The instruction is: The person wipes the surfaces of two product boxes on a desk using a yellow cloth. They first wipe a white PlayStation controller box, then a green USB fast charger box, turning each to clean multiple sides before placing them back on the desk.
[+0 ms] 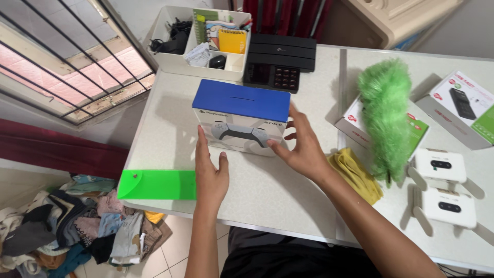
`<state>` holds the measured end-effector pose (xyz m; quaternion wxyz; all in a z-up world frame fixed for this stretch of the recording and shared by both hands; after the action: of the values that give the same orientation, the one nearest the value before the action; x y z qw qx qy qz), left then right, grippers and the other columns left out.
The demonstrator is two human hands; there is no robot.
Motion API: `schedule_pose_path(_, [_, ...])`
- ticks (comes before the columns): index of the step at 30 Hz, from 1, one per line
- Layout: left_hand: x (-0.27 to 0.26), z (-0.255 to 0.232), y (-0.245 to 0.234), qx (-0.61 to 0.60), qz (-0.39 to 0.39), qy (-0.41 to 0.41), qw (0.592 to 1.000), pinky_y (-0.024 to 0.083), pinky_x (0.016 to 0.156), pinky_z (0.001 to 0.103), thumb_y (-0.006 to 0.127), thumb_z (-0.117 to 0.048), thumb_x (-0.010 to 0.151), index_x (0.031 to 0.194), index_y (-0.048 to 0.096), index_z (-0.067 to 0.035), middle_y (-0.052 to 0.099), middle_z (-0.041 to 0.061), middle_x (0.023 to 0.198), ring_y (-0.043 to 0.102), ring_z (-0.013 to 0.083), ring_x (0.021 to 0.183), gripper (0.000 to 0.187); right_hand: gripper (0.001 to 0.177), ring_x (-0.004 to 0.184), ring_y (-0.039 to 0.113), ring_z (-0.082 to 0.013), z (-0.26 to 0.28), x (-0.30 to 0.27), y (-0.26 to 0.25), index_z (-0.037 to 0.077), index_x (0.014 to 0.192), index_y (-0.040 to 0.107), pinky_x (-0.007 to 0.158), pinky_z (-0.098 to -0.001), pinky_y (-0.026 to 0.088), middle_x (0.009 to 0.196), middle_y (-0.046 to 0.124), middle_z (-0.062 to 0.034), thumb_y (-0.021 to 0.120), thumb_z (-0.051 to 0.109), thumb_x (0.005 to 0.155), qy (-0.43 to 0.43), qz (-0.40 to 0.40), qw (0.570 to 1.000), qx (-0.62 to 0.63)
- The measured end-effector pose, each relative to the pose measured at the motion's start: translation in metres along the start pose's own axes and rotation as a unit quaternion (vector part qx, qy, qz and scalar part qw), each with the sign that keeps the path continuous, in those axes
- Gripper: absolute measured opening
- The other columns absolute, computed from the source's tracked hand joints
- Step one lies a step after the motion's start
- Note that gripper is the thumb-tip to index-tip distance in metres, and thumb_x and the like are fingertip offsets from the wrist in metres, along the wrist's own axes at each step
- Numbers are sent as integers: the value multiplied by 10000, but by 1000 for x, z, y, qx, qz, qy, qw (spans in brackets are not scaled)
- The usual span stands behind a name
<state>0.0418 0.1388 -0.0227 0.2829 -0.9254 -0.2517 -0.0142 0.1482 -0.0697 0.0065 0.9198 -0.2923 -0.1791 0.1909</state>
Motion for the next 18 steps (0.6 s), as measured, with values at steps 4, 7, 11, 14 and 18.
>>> schedule_pose_path(4, [6,3,-9,16,-6,11,1000,358,1174,472,602,-33,953,1628,153,-117,323,240,1639,351,403,1497,815,1118,1083,680,-320,23,5,-6,106,1616,31,765,-375,647,1383,505,-243,831,223,844,-63,-29,996,-54])
schedule_pose_path(7, [13,10,-16,12,-6,-20,1000,379,1156,454,599,-62,956,1623,153,-103,336,238,1626,387,382,1478,803,1085,1081,702,-306,39,12,-1,149,1628,63,785,-384,645,1356,535,-215,826,248,863,-110,-31,989,-92])
schedule_pose_path(11, [30,16,-29,-1,-4,-41,999,389,1147,435,594,-97,952,1620,156,-74,373,241,1602,432,357,1456,799,956,1075,705,-298,51,27,9,221,1595,236,805,-388,646,1377,538,-186,828,224,845,-118,-20,988,-101])
schedule_pose_path(14, [47,19,-41,22,4,-25,999,349,1176,434,603,-111,965,1614,164,-43,363,265,1608,386,382,1479,786,929,1085,694,-313,57,41,17,188,1588,281,819,-399,636,1377,527,-169,838,233,845,-114,-25,990,-82])
schedule_pose_path(18, [69,25,-52,61,17,-38,997,314,1193,427,610,-137,968,1613,176,-55,351,262,1608,356,394,1484,782,939,1085,688,-328,66,61,26,179,1592,273,803,-406,638,1403,499,-182,835,217,840,-118,-42,989,-84])
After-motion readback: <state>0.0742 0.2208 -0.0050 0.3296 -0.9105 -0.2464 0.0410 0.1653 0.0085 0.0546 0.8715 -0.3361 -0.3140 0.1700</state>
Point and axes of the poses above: each hand's wrist, its own x-axis towards the middle knuckle, its own y-axis out of the palm, z = x × y, the point moved 7 cm from there along x, towards the middle knuckle
